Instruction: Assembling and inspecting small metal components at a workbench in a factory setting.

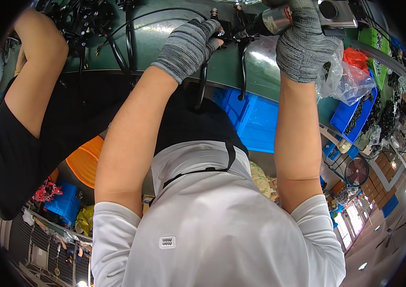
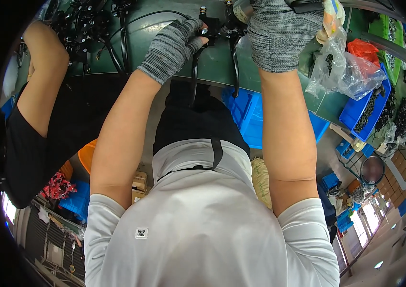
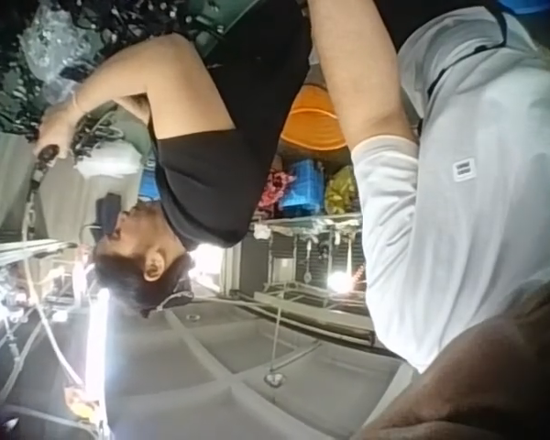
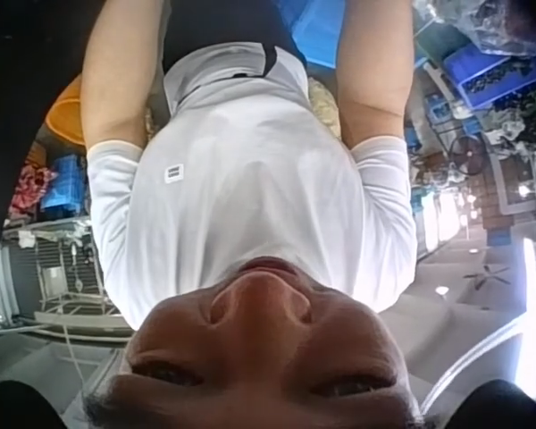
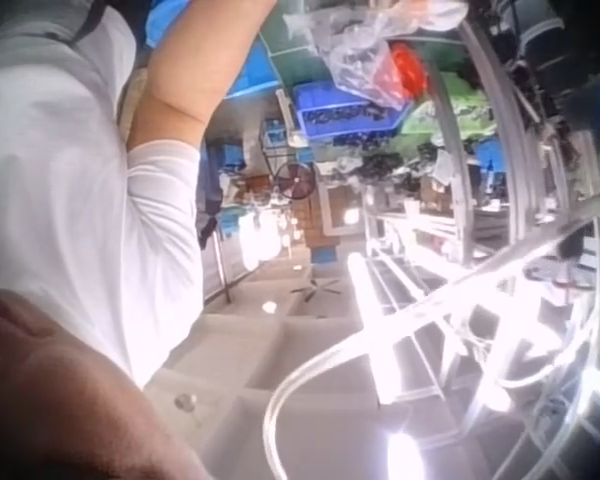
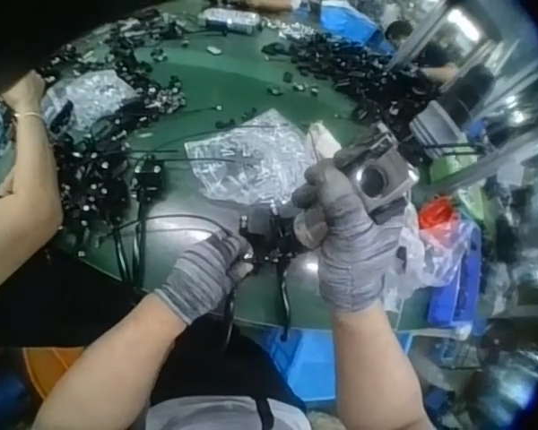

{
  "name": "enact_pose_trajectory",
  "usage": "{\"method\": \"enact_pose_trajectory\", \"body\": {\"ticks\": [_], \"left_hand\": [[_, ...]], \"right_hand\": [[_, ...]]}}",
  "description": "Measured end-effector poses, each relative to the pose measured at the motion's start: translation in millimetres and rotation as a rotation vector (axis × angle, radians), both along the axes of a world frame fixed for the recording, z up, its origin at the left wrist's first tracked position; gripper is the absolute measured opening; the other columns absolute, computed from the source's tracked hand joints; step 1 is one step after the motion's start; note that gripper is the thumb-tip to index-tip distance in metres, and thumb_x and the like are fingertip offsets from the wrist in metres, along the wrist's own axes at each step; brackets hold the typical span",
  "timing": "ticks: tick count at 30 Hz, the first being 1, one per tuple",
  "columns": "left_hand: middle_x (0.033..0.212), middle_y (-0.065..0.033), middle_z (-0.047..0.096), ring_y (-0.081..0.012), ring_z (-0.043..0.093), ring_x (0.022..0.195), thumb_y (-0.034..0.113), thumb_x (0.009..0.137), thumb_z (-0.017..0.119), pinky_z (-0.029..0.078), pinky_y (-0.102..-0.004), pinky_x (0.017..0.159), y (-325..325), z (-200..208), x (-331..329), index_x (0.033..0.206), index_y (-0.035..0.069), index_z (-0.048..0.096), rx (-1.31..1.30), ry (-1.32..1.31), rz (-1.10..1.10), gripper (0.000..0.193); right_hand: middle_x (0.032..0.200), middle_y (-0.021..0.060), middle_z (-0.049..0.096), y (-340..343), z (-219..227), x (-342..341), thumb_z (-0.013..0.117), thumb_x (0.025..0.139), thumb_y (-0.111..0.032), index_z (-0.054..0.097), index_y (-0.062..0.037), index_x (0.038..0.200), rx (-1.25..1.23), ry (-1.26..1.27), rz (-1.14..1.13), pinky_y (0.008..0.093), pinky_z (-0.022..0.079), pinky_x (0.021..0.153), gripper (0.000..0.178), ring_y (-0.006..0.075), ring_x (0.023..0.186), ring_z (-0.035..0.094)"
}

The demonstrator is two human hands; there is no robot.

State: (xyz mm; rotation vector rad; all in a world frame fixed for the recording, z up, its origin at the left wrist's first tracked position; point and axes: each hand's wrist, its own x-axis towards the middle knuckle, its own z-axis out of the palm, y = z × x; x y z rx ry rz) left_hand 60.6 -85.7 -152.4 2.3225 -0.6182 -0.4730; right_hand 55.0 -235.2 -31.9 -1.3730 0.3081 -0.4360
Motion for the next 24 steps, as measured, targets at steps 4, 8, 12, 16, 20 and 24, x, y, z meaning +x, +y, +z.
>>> {"method": "enact_pose_trajectory", "body": {"ticks": [4, 8, 12, 16, 20, 24], "left_hand": [[0.099, -0.0132, 0.069, -0.0317, 0.065, 0.095, 0.032, 0.091, 0.065, 0.052, -0.0424, 0.085, 0, 0, -2, 0.113, 0.011, 0.063, -0.023, -0.041, 0.022, 0.030], [0.101, -0.0138, 0.069, -0.0301, 0.067, 0.093, 0.033, 0.090, 0.069, 0.054, -0.0385, 0.084, 2, -7, -1, 0.116, 0.010, 0.064, -0.019, -0.035, 0.009, 0.035], [0.103, -0.0132, 0.067, -0.0305, 0.066, 0.094, 0.028, 0.089, 0.070, 0.054, -0.0385, 0.084, 5, -11, 1, 0.115, 0.011, 0.064, -0.067, -0.060, 0.001, 0.032], [0.097, -0.0130, 0.069, -0.0307, 0.065, 0.095, 0.028, 0.090, 0.066, 0.051, -0.0419, 0.085, -1, -5, -1, 0.113, 0.013, 0.064, -0.065, -0.048, 0.008, 0.028], [0.104, -0.0141, 0.067, -0.0315, 0.065, 0.098, 0.030, 0.088, 0.070, 0.053, -0.0395, 0.087, 2, -2, -3, 0.115, 0.009, 0.064, -0.024, -0.025, 0.015, 0.035], [0.106, -0.0153, 0.067, -0.0320, 0.065, 0.101, 0.028, 0.088, 0.070, 0.052, -0.0395, 0.088, 0, -5, 0, 0.115, 0.007, 0.064, -0.010, -0.092, 0.002, 0.034]], "right_hand": [[0.074, 0.0074, 0.064, 0, 0, 0, 0.072, 0.086, -0.015, 0.059, -0.0039, 0.098, 0.003, 0.017, 0.045, 0.0217, 0.045, 0.047, 0.021, 0.0107, 0.056, 0.058], [0.073, 0.0066, 0.063, 1, 0, 0, 0.073, 0.085, -0.016, 0.058, -0.0047, 0.098, 0.008, 0.028, 0.089, 0.0222, 0.043, 0.045, 0.023, 0.0100, 0.054, 0.056], [0.079, 0.0095, 0.066, 4, 10, 0, 0.073, 0.084, -0.016, 0.057, -0.0040, 0.105, -0.024, 0.069, 0.032, 0.0217, 0.044, 0.046, 0.028, 0.0104, 0.055, 0.058], [0.084, 0.0119, 0.067, 6, 26, 3, 0.072, 0.086, -0.014, 0.057, -0.0014, 0.107, 0.046, 0.050, -0.005, 0.0219, 0.046, 0.047, 0.029, 0.0137, 0.060, 0.062], [0.083, 0.0112, 0.066, 10, 23, 5, 0.072, 0.085, -0.014, 0.057, -0.0018, 0.107, 0.043, 0.051, 0.012, 0.0226, 0.047, 0.049, 0.029, 0.0139, 0.061, 0.062], [0.082, 0.0103, 0.066, 15, 15, 5, 0.073, 0.084, -0.014, 0.057, -0.0023, 0.106, 0.038, 0.056, 0.029, 0.0236, 0.048, 0.051, 0.030, 0.0143, 0.063, 0.062]]}}
